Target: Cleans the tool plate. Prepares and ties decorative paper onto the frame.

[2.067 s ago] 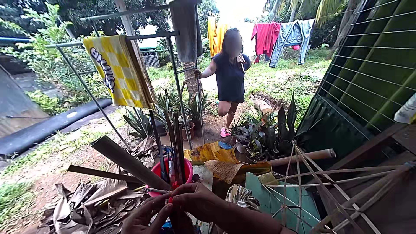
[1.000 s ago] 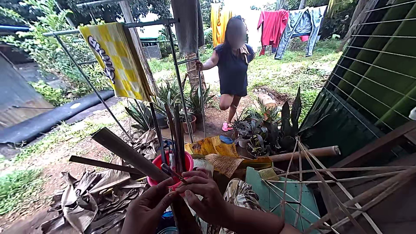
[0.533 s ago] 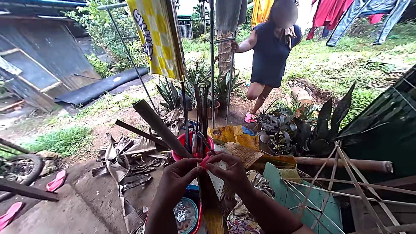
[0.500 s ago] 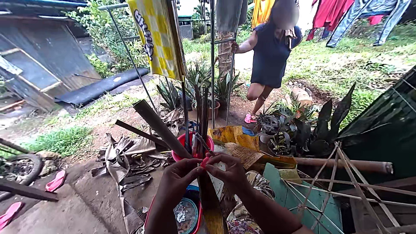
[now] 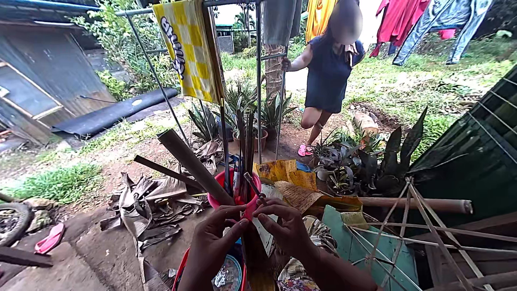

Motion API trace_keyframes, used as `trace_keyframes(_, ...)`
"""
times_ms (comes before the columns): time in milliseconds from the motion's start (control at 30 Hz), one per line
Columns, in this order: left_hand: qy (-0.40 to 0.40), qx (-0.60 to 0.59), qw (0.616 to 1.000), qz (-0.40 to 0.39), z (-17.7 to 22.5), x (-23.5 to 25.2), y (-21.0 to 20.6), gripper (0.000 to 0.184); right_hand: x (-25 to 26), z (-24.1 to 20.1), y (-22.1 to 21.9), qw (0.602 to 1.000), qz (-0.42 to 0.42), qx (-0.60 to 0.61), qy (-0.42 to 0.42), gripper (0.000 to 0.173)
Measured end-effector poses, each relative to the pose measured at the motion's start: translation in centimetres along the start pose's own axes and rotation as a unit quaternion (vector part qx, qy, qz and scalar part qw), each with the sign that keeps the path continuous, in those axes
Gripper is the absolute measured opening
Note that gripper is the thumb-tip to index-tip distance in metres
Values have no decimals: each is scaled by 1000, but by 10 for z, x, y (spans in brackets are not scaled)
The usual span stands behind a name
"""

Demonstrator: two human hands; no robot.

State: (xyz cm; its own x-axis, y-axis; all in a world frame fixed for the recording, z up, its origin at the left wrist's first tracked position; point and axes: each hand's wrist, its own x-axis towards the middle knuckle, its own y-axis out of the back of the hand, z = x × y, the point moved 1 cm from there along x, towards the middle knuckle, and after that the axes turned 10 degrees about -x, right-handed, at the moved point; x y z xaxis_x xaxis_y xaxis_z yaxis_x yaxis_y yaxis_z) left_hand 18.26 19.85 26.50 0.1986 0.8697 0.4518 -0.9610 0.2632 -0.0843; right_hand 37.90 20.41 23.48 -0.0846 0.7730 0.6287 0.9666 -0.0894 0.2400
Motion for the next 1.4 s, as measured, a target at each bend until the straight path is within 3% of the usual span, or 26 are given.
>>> trace_keyframes(100,-5,5,1000,9,1,-3,-2,40,-4,-9,-1,1000,7,-21,17,21)
trace_keyframes(267,-8,7,999,51,6,-3,-13,19,-5,-19,-2,999,26,-35,23,17)
trace_keyframes(633,11,4,998,59,12,-4,-18,17,-3,-27,-6,989,53,-86,107,20)
trace_keyframes(733,21,-11,998,58,13,-3,-18,17,3,-25,-2,994,35,-46,88,22)
trace_keyframes(800,27,-27,997,62,11,-3,-18,23,8,-22,3,998,30,1,58,24)
trace_keyframes(933,47,-54,996,55,3,2,-14,63,8,-20,2,996,25,-48,75,22)
trace_keyframes(1000,57,-66,995,40,1,2,-10,56,7,-20,-1,994,29,-59,87,21)
trace_keyframes(1100,68,-70,995,11,1,1,-4,29,12,-18,6,991,73,-65,89,22)
trace_keyframes(1267,61,-85,994,-8,-6,-5,8,31,28,15,25,994,57,-86,42,28)
trace_keyframes(1400,27,-143,988,40,-4,-21,6,28,34,45,21,999,-21,-25,-16,31)
